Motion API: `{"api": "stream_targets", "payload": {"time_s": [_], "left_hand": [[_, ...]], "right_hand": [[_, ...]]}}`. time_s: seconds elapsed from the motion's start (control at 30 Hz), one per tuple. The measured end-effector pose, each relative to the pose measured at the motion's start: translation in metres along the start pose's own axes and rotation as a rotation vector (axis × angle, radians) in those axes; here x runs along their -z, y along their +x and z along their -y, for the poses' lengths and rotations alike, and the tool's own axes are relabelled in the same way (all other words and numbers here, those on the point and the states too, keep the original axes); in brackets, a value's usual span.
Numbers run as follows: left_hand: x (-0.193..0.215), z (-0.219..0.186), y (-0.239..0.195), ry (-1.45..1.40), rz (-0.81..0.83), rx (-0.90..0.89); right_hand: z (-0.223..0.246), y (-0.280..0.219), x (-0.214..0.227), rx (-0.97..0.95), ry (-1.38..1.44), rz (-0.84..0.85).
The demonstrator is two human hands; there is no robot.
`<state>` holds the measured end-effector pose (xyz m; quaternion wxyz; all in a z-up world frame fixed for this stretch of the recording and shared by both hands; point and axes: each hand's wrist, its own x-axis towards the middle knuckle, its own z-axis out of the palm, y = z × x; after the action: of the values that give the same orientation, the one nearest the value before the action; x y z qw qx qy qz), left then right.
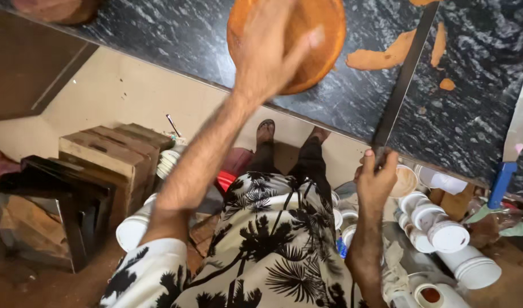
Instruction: The person removes parchment paper from cake layers by hand, trims and slices the cakes using a knife, and spreads frosting onto a cake board.
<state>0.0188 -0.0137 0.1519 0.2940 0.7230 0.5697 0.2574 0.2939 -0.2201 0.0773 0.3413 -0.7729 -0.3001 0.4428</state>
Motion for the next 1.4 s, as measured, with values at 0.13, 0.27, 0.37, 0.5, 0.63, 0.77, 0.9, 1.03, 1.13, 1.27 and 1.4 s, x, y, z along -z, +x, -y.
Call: {"api": "stream_targets", "payload": {"time_s": [0.13, 0.27, 0.37, 0.5, 0.63, 0.77, 0.9, 1.03, 1.13, 1.27, 1.4], "left_hand": [[-0.006, 0.016, 0.041, 0.48, 0.255, 0.2], [-0.033, 0.037, 0.045, 0.554, 0.029, -0.128], [-0.025, 0.039, 0.046, 0.572, -0.048, -0.228], [-0.006, 0.04, 0.06, 0.539, 0.1, -0.099], [-0.047, 0.032, 0.075, 0.463, -0.003, -0.166], [-0.09, 0.021, 0.079, 0.346, 0.322, -0.91], [-0.036, 0.06, 0.123, 0.31, 0.386, -0.703], [-0.003, 0.051, 0.106, 0.458, 0.445, -0.225], [0.013, 0.041, 0.08, 0.534, 0.202, 0.353], [0.006, 0.056, 0.05, 0.36, -0.417, 0.827], [-0.021, 0.048, 0.012, -0.194, -0.382, 1.049]], "right_hand": [[0.005, 0.005, -0.004, 0.106, 0.178, 0.07], [0.003, -0.01, -0.003, -0.001, 0.284, 0.083], [0.016, -0.004, -0.01, 0.086, 0.375, 0.126], [0.019, -0.011, 0.01, 0.116, 0.26, 0.111], [0.012, -0.018, 0.017, 0.041, 0.273, 0.044], [0.01, -0.02, 0.021, 0.05, 0.305, 0.036], [0.009, -0.023, 0.028, 0.038, 0.294, 0.013], [0.009, -0.016, 0.028, 0.101, 0.298, 0.075], [0.015, -0.02, 0.026, 0.129, 0.291, 0.096], [0.024, -0.022, 0.027, 0.142, 0.14, 0.08], [0.03, -0.02, 0.014, 0.592, -0.312, 0.022]]}}
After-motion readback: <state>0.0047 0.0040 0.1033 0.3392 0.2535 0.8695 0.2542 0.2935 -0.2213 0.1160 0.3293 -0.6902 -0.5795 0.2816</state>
